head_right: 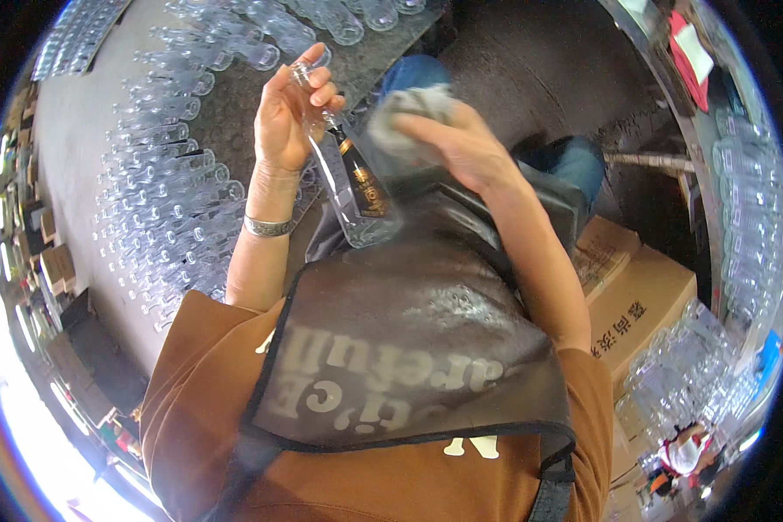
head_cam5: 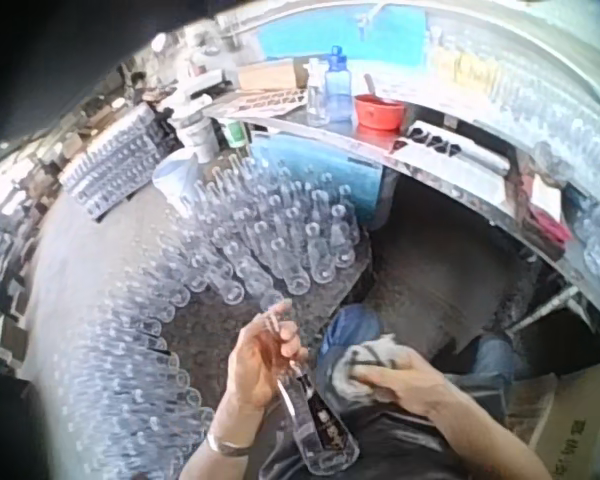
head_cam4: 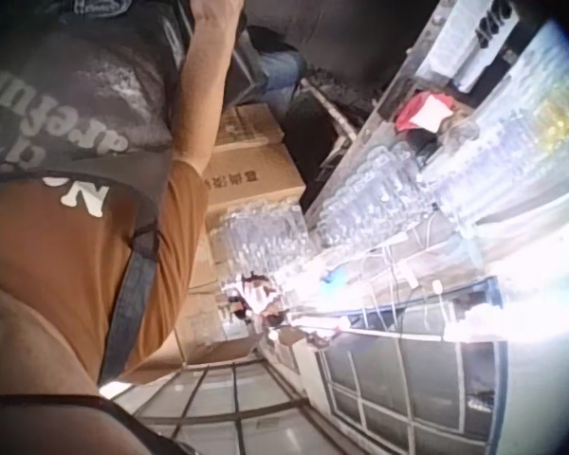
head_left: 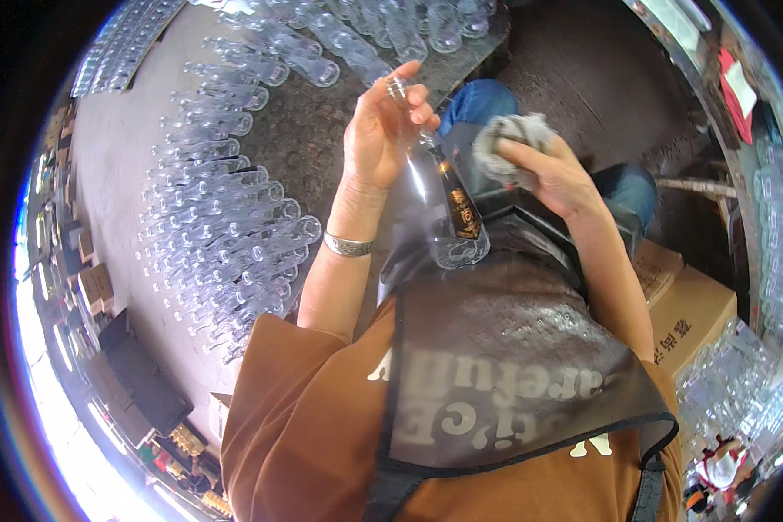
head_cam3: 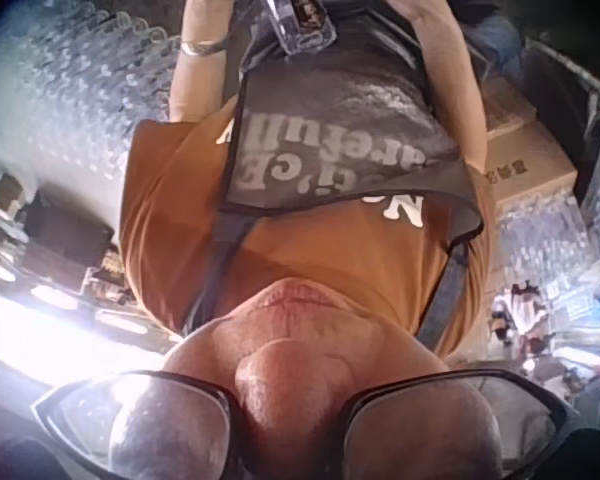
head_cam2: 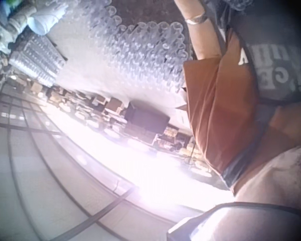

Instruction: The person repeatedly picks up clear plastic bottles from a table, wipes each bottle with a cloth, and places it back on the table. The action is performed one at a time in a repetitive manner.

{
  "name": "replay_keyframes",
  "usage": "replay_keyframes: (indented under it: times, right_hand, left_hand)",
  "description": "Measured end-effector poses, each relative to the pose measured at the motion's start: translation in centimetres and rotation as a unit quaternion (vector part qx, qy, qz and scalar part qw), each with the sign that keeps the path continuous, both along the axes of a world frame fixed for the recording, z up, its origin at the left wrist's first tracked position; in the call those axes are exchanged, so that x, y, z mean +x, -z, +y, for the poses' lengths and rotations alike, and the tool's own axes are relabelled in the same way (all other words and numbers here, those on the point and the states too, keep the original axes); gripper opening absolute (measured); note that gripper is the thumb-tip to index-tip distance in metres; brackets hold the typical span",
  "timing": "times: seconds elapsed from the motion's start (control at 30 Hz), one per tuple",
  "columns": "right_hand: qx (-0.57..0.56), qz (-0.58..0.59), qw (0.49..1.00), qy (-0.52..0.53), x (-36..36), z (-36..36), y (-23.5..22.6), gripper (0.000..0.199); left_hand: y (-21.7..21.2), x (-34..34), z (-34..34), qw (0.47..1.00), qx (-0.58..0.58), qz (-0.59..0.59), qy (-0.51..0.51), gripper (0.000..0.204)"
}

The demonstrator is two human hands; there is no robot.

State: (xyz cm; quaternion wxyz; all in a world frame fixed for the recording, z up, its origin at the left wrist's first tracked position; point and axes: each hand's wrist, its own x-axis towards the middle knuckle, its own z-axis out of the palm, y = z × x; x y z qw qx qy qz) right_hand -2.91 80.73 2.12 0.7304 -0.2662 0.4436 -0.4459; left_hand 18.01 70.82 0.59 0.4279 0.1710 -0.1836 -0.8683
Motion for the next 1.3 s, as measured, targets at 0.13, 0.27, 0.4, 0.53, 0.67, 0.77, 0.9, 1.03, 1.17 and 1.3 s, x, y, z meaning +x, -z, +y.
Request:
replay_keyframes:
  times: [0.13,0.27,0.4,0.53,0.67,0.77,0.9,1.03,1.17,1.3]
  right_hand:
    - [-0.063,0.114,0.991,-0.04,2.9,-0.1,-2.1,0.031]
    - [-0.028,0.106,0.992,-0.057,2.8,-0.1,-2.3,0.029]
    - [0.047,0.074,0.993,-0.077,2.0,0.2,-1.9,0.024]
    - [0.018,0.101,0.991,-0.081,1.9,0.4,-2.3,0.026]
    - [-0.038,0.157,0.98,-0.117,1.5,0.4,-2.8,0.028]
    - [-0.005,0.116,0.988,-0.102,1.3,0.3,-2.7,0.031]
    - [-0.002,0.103,0.99,-0.101,1.4,0.3,-2.4,0.032]
    - [-0.064,0.145,0.979,-0.126,1.1,0.4,-2.1,0.03]
    - [0.036,0.058,0.992,-0.108,0.7,0.1,-0.3,0.028]
    - [0.069,-0.038,0.997,-0.019,1.1,-0.1,2.8,0.022]
  left_hand:
    - [-0.2,-1.6,1.3,1.0,-0.013,-0.013,0.011,0.048]
    - [-0.5,-2.0,1.9,0.999,-0.033,-0.004,0.02,0.048]
    - [-0.7,-2.2,2.1,0.999,-0.028,0.024,0.035,0.049]
    - [-0.9,-2.7,2.0,0.998,-0.037,0.014,0.039,0.049]
    - [-1.2,-3.2,2.2,0.998,-0.039,0.01,0.052,0.048]
    - [-1.2,-3.2,2.1,0.996,-0.062,0.012,0.07,0.05]
    - [-0.9,-3.4,2.0,0.997,-0.033,0.039,0.063,0.048]
    - [-0.6,-3.5,1.8,0.997,-0.03,0.033,0.067,0.048]
    - [0.0,-3.3,1.6,0.996,-0.004,0.055,0.063,0.047]
    - [0.7,-1.9,1.1,0.998,-0.005,0.056,0.026,0.047]
